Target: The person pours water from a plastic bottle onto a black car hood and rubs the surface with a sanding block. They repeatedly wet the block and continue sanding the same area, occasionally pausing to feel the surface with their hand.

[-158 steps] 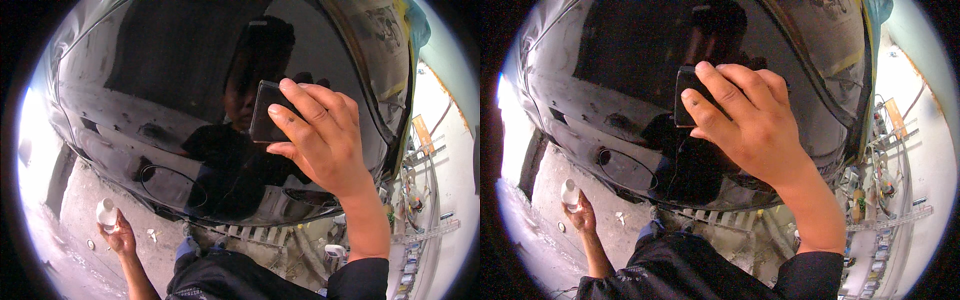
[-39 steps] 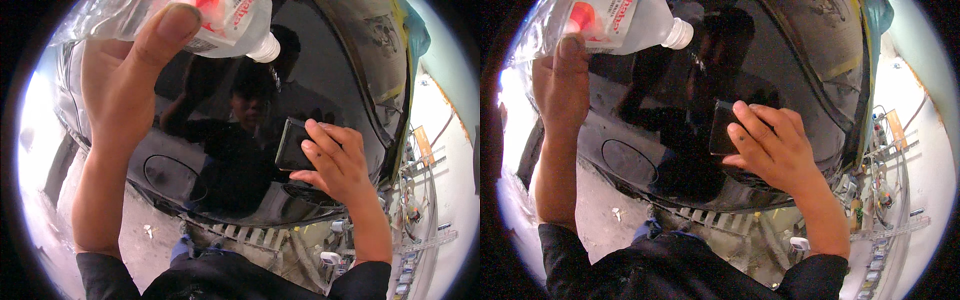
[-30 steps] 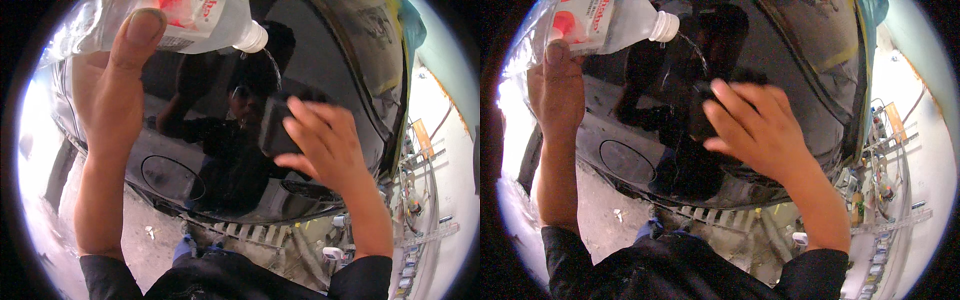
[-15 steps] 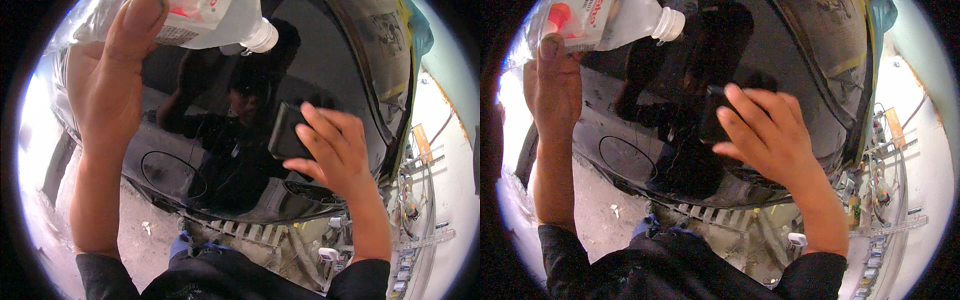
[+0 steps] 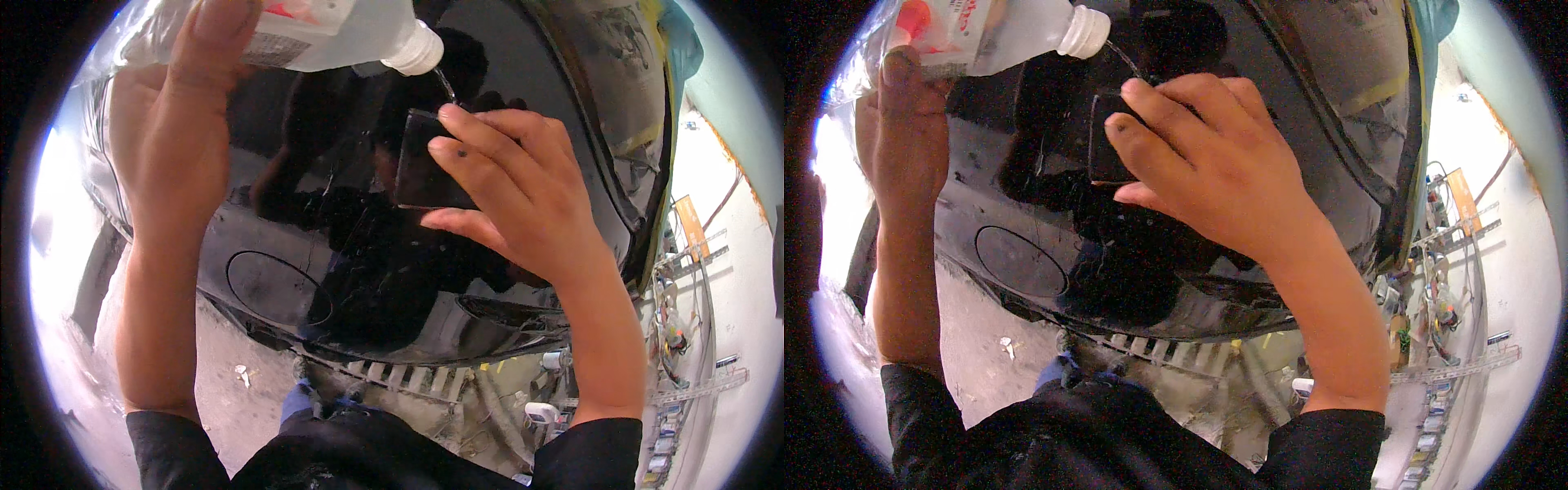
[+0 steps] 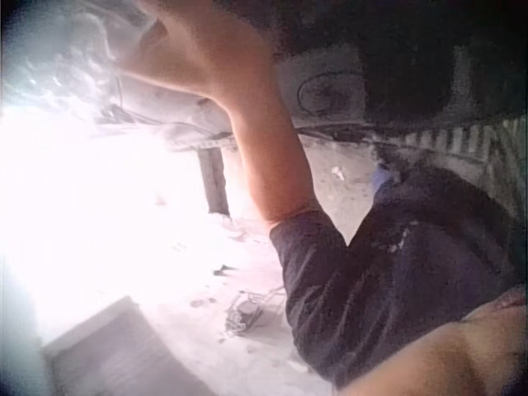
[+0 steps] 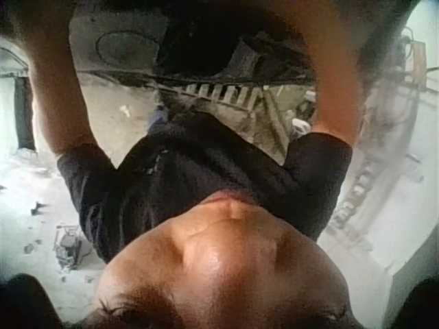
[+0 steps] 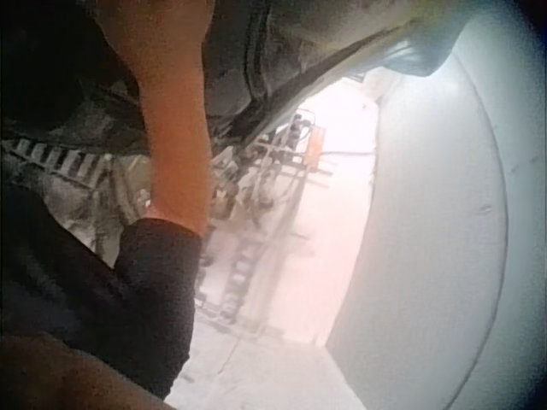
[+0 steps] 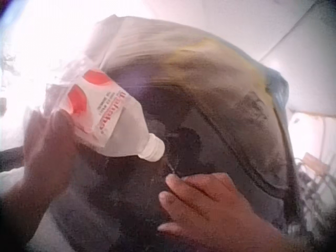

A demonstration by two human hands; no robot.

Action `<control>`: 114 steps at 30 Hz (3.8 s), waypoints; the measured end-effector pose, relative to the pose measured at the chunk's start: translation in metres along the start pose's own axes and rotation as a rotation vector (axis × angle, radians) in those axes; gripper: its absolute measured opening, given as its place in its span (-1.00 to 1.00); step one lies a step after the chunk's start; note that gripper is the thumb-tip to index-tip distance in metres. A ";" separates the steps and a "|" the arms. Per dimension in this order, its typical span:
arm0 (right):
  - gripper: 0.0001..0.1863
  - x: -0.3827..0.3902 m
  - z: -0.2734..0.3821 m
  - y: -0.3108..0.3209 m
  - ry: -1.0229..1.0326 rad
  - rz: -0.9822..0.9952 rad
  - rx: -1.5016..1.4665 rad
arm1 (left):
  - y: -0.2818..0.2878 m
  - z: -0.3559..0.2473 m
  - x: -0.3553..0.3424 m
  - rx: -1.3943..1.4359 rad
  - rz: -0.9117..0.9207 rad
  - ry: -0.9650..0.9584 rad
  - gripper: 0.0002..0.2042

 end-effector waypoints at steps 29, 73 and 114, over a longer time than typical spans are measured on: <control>-0.35 0.044 0.013 0.006 -0.033 0.015 -0.017 | -0.002 -0.007 0.005 0.188 -0.020 -0.091 -0.59; -0.30 0.038 0.024 -0.001 -0.062 -0.029 0.013 | -0.008 -0.010 -0.001 -0.042 0.039 0.000 -0.55; -0.26 -0.013 -0.001 -0.003 -0.033 -0.030 -0.005 | 0.020 0.011 0.014 0.354 -0.368 0.045 -0.42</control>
Point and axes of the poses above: each hand's wrist, its own x-axis away from the middle knuckle, its own y-axis out of the back of the hand, z = x × y, the point moved 4 cm from there along -x, towards the middle knuckle, and after that the axes turned 8 degrees about y, right-handed, at the moved point
